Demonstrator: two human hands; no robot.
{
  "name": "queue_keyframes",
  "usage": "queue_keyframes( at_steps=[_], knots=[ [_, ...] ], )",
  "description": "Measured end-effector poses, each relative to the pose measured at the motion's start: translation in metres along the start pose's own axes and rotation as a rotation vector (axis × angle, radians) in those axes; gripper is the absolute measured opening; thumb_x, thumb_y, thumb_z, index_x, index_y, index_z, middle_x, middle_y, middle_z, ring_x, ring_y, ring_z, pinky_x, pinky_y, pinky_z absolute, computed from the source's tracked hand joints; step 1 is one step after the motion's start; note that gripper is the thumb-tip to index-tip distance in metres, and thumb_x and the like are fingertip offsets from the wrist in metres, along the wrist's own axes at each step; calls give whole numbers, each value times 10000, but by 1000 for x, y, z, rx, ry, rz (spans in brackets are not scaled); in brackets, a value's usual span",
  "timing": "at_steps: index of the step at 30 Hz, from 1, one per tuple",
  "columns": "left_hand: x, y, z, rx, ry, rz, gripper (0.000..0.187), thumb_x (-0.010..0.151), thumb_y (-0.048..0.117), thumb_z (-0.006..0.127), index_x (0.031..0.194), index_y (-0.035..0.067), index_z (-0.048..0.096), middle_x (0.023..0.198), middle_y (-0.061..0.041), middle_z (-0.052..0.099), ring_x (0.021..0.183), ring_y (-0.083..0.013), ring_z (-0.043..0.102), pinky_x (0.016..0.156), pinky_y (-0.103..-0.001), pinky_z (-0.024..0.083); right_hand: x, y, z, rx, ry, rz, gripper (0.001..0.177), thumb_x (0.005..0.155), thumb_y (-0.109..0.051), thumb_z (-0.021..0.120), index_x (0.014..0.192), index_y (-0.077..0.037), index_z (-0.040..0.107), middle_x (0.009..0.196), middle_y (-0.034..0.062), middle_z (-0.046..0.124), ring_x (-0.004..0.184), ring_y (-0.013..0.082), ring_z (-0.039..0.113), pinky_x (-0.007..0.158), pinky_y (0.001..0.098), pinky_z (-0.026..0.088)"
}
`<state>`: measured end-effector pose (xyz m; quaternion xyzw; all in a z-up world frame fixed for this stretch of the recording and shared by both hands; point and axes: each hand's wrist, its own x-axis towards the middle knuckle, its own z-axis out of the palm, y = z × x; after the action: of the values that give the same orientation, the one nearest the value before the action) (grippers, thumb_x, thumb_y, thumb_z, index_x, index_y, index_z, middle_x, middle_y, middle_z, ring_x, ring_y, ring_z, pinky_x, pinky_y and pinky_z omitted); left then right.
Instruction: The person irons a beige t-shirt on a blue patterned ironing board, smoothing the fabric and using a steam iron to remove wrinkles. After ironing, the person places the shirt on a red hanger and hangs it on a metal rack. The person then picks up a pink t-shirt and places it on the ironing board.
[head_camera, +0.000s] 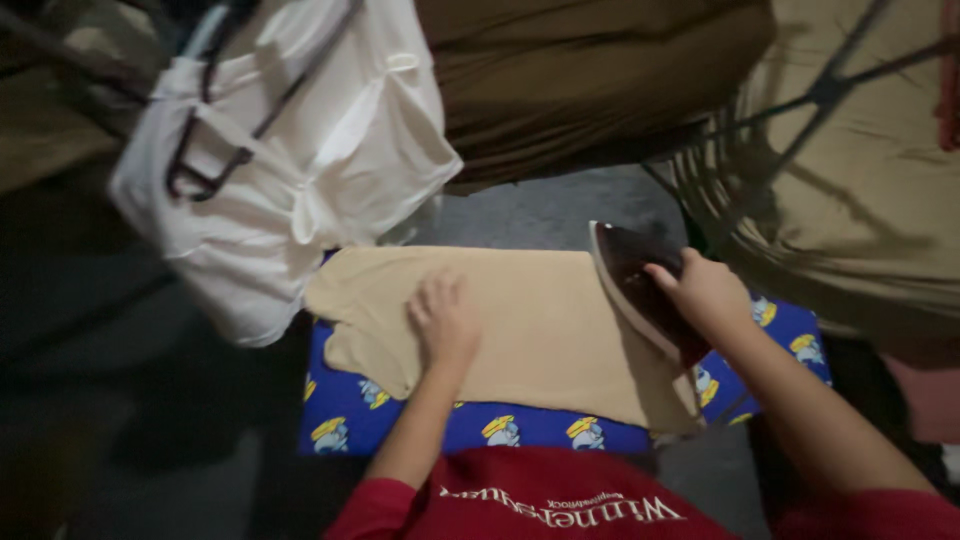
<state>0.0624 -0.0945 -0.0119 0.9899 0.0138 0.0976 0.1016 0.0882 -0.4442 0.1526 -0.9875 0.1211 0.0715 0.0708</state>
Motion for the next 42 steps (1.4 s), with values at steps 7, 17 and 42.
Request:
queue_keyframes(
  at_steps=[7, 17, 42],
  knots=[
    [-7, 55, -20, -75, -256, 100, 878, 854, 609, 597, 1553, 140, 344, 1621, -77, 292, 1502, -307, 239, 1169, -682, 163, -7, 93, 3, 10, 59, 135, 634, 929, -643, 632, 1069, -27, 679, 891, 310, 725, 865, 489, 712, 766, 560, 572],
    [18, -36, -34, 77, -54, -272, 875, 897, 619, 563, 1575, 108, 353, 1662, -84, 303, 1531, -307, 258, 1156, -651, 228, 24, 126, -28, 85, 17, -31, 615, 903, -621, 647, 1135, -53, 695, 988, 273, 734, 939, 473, 699, 818, 530, 553],
    [33, -36, -22, -8, -76, -101, 713, 892, 456, 587, 1527, 207, 381, 1612, -13, 345, 1503, -241, 264, 1167, -601, 215, -50, -39, -10, -9, -483, -661, 663, 853, -551, 675, 1425, -249, 530, 1081, 194, 721, 978, 410, 686, 876, 519, 526]
  ],
)
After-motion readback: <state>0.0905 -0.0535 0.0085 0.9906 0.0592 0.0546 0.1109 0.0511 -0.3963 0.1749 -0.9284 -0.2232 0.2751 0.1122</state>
